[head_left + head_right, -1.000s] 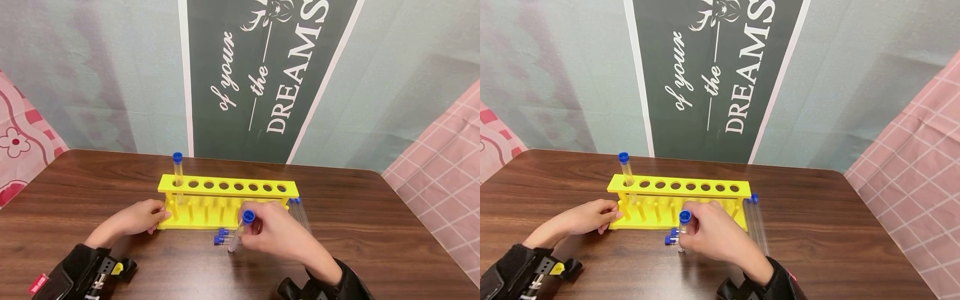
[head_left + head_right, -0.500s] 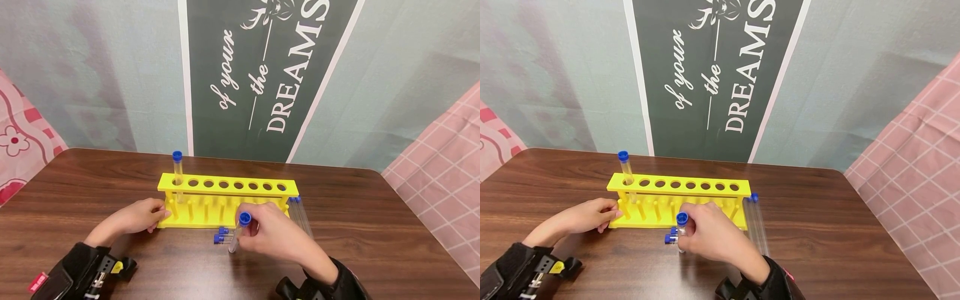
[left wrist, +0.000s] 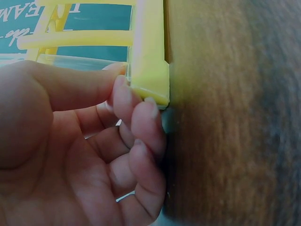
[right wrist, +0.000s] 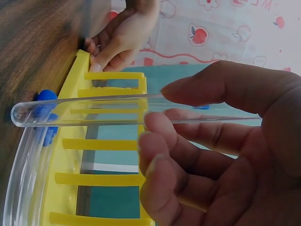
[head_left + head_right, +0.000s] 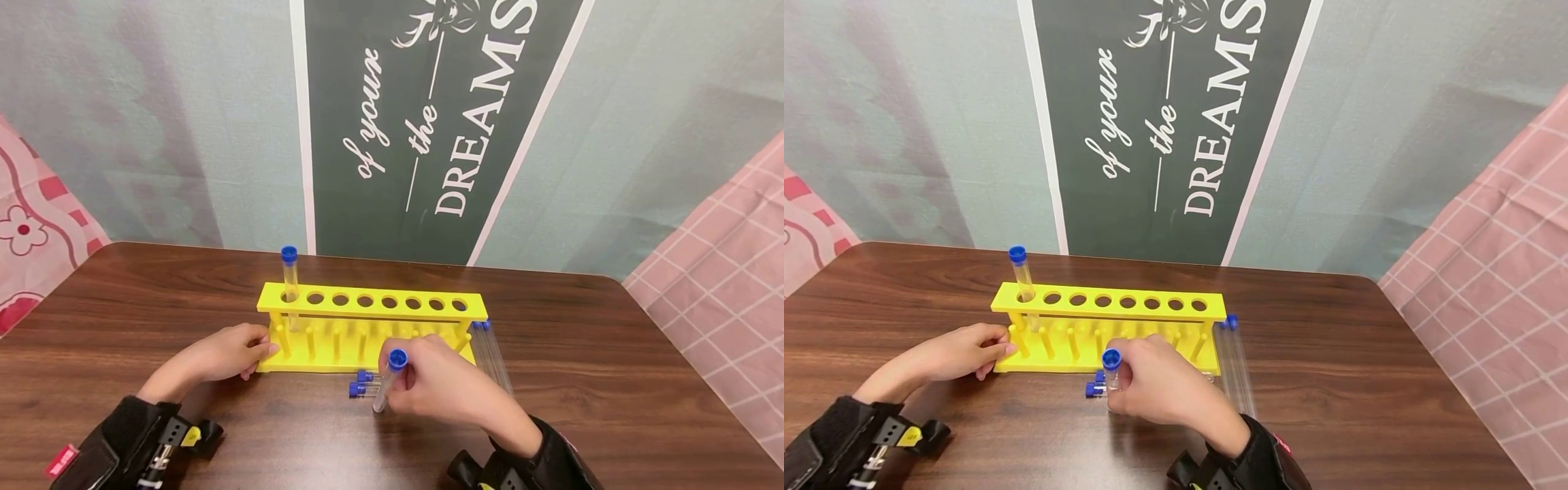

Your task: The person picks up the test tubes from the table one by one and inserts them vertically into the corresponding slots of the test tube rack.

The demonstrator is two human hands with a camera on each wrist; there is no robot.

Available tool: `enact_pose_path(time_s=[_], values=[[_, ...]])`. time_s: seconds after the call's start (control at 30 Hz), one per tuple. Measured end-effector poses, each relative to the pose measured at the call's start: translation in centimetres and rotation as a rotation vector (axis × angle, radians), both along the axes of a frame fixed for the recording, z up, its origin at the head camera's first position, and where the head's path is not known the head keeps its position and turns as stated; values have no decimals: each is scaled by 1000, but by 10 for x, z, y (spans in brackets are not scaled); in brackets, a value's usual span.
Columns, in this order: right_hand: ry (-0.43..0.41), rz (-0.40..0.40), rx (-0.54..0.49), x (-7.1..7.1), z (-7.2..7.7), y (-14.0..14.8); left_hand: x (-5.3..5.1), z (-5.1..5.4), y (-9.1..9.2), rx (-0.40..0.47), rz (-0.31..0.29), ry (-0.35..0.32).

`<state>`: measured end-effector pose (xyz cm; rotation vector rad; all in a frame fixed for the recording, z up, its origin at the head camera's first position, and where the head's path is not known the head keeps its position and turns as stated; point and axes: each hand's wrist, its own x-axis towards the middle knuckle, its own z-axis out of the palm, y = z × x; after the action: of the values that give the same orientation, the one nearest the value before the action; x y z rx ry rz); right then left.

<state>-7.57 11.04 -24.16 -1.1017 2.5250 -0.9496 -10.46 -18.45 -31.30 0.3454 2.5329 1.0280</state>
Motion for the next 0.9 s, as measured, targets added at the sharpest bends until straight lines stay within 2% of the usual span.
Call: enact_pose_path(time_s=[0.23, 0.9], values=[[-8, 12, 13, -3, -5, 0, 0, 0, 1, -4, 5, -2], [-33, -16, 53, -3, -4, 0, 1, 1, 1, 4, 4, 4]])
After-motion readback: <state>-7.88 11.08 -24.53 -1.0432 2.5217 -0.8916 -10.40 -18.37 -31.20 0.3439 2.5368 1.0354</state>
